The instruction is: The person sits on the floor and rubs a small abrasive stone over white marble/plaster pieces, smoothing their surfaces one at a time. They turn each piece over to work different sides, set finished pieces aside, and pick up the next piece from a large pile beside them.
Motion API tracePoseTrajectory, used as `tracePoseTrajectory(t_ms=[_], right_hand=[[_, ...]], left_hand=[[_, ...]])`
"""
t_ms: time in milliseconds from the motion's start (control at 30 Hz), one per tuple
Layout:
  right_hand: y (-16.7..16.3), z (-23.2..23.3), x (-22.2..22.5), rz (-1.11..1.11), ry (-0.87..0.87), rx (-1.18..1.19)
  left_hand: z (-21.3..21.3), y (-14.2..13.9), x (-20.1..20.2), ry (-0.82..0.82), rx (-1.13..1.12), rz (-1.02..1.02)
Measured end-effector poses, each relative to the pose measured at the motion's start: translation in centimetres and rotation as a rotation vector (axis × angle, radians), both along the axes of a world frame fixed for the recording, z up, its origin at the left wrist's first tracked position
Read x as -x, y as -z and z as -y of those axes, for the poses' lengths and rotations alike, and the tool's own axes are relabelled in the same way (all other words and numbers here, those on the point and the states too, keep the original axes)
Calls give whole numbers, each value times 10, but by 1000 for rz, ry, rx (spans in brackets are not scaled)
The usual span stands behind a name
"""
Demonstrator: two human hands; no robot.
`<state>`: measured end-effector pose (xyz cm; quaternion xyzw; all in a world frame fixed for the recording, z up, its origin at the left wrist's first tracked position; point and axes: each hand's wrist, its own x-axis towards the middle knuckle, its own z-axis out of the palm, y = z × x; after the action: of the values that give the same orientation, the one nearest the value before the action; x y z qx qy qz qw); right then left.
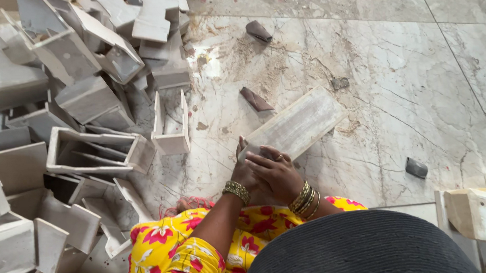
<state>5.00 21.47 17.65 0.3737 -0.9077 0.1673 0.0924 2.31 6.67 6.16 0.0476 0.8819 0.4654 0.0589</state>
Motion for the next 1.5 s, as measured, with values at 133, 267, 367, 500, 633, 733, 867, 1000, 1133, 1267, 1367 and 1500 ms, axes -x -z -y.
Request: tracePoseTrajectory(t_ms=[133,267,367,500,633,733,867,1000,1133,1267,1367,1500], right_hand=[[4,0,9,-94,77,-75],[15,5,25,55,113,-188],[20,-4,60,123,232,-447],[22,-51,133,-157,455,-321],[24,-111,193,78,735,-165],[24,-122,201,60,788,-190],[19,-85,146,157,862,-412],[10,-34,39,55,516,-466],[17,-25,-21,-427,213,-256],[24,-66,21,-176,570,-289],[23,-101,66,-19,926,66],[27,-108,79,-88,1082,415]], left_hand=[[3,-21,-2,-18,40,90],[0,-35,1,20,145,219],[2,-46,-4,-9,83,356],[6,-53,-12,-39,42,147],[5,-46,-12,-44,50,138],[4,-38,-9,-40,42,134],[4,-32,-7,-38,69,149],[5,-32,-7,-54,59,105],[5,-39,-8,-66,50,110],[4,-52,-11,-100,47,172],[1,-60,-16,-120,1,213],[1,-60,-16,-123,70,53]])
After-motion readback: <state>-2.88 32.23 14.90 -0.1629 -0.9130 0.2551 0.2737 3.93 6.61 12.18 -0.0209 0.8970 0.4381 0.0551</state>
